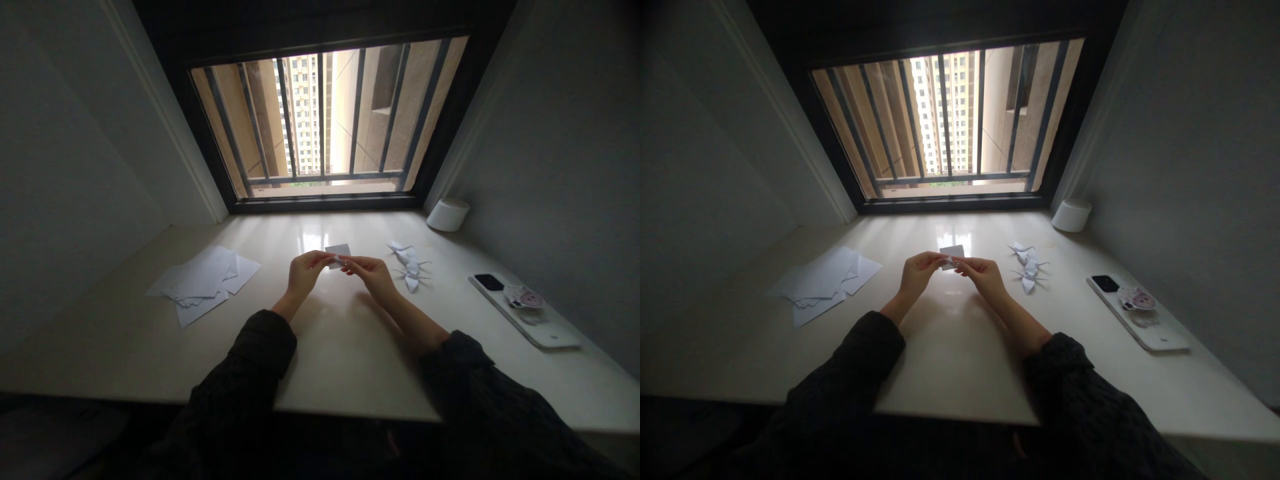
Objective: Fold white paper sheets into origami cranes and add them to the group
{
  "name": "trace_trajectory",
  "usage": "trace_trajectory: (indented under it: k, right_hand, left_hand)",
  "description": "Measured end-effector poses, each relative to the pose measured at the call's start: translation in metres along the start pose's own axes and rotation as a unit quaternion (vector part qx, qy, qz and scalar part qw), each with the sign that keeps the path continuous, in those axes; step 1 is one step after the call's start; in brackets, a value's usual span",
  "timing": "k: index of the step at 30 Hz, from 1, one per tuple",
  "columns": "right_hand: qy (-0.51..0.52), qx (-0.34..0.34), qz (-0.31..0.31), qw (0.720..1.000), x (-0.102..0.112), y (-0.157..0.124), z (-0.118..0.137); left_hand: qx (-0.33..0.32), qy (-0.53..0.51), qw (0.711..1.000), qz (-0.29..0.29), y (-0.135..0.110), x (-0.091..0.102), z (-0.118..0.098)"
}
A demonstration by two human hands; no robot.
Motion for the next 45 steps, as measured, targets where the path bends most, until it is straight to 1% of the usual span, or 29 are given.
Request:
trace_trajectory:
  k: [5,7,9,12,17,23,30,35,41,45]
  right_hand:
    - [0.007,0.007,-0.072,0.997,0.007,0.001,-0.001]
    - [0.01,0.006,-0.088,0.996,0.008,0.0,-0.001]
    - [0.012,0.008,-0.095,0.995,0.009,-0.001,0.0]
    - [0.011,0.016,-0.099,0.995,0.008,-0.002,0.005]
    - [0.011,0.017,-0.096,0.995,0.007,-0.004,0.01]
    - [0.04,-0.007,-0.1,0.994,0.006,-0.004,0.005]
    - [0.134,-0.048,-0.092,0.986,0.007,0.002,-0.012]
    - [0.181,-0.074,-0.09,0.977,0.004,0.001,-0.017]
    - [0.184,-0.071,-0.098,0.975,0.004,0.0,-0.015]
    - [0.175,-0.069,-0.092,0.978,0.004,0.0,-0.015]
  left_hand:
    - [0.01,-0.016,0.999,-0.029,-0.003,-0.001,-0.002]
    - [0.028,-0.028,0.999,-0.038,-0.005,-0.002,-0.002]
    - [0.059,-0.055,0.996,-0.047,-0.007,-0.004,0.0]
    - [0.095,-0.105,0.988,-0.061,-0.009,-0.008,0.003]
    - [0.092,-0.145,0.982,-0.082,-0.012,-0.012,-0.001]
    - [0.109,-0.158,0.975,-0.114,-0.017,-0.012,-0.004]
    - [0.097,-0.174,0.975,-0.094,-0.018,-0.016,-0.007]
    - [0.085,-0.18,0.976,-0.09,-0.019,-0.016,-0.005]
    - [0.095,-0.177,0.975,-0.095,-0.019,-0.017,-0.003]
    - [0.091,-0.183,0.974,-0.095,-0.018,-0.017,-0.003]
Point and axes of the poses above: each hand's wrist, its own y-axis towards the middle knuckle, its own x-axis out of the back of the hand, z = x × y, the point moved 6 cm from there along y, towards the middle knuckle, and after that the axes turned 1 degree about -y, right-handed, at the moved point
